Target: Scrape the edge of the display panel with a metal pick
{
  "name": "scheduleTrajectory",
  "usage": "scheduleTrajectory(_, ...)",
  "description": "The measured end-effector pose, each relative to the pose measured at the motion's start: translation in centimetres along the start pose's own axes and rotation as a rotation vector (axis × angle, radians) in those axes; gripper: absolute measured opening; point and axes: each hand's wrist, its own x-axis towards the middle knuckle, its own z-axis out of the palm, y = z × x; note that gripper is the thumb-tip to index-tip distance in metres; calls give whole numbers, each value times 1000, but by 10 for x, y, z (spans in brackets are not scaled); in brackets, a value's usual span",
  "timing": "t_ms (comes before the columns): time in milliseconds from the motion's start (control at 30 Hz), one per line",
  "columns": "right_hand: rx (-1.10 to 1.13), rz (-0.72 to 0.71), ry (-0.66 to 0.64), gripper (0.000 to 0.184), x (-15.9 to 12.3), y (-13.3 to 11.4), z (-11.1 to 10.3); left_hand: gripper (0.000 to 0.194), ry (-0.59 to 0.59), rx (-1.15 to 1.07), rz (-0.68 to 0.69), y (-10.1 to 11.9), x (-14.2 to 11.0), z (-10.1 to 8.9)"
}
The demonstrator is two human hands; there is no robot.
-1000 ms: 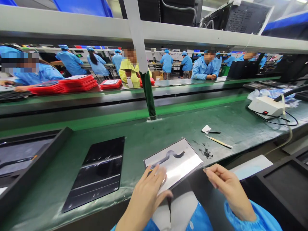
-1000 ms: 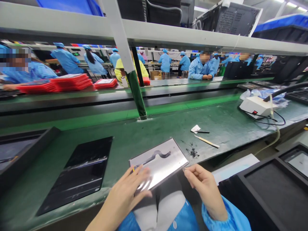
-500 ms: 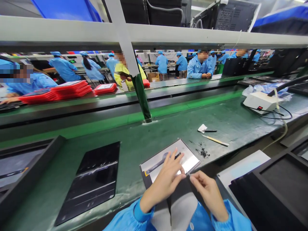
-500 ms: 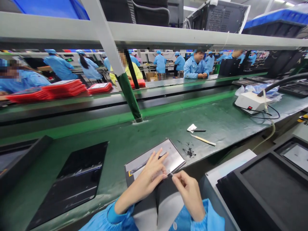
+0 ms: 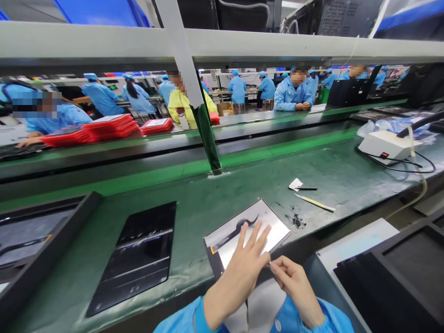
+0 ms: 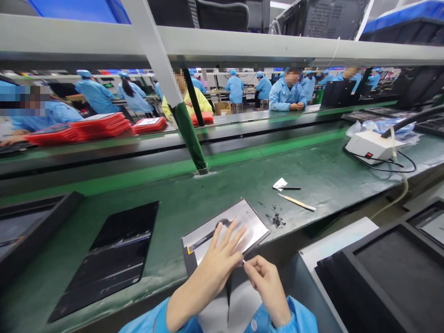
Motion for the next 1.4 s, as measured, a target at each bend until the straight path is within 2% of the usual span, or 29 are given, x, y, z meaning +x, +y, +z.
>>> scheduleTrajectory(67, -43, -32, -14, 55, -3, -4, -1, 19, -12, -18, 6, -2, 10, 1)
scheduleTrajectory(133, -68, -42, -56, 52, -6, -10, -4, 17, -41, -61, -47, -7, 18, 2)
scheduleTrajectory(233, 19, 20, -80, 53, -6, -12, -6, 18, -68, -109, -117, -13, 15, 3)
scheduleTrajectory(400, 74, 41, 2, 56, -6, -2, -4, 20, 18, -53, -124, 1, -3, -2)
scheduleTrajectory(533, -20, -54, 2, 52, -12, 0, -5, 18, 51, 12, -89, 12, 10, 0)
scheduleTrajectory(667, -58, -11, -10, 53, -15, -5, -7, 15, 62, 13, -120, 8, 18, 3)
scheduleTrajectory(733, -38, 17, -4, 53, -15, -7, -7, 18, 90, 4, -143, 5, 7, 0)
scheduleTrajectory(867, -4, 46, 7, 57, -14, -5, -8, 20, 183, -9, -171, 3, -36, -12)
scheduleTrajectory(1000, 8, 56, 12, 62, -15, -4, -9, 35, 219, 61, -119, 7, -68, -12)
scheduleTrajectory(1200, 75, 156, 29, 63, -16, -4, -9, 32, 293, 119, -131, 16, -71, 4)
scheduleTrajectory(1400, 117, 162, 61, 62, -17, -6, -7, 31, 347, 88, -147, 16, -70, 6)
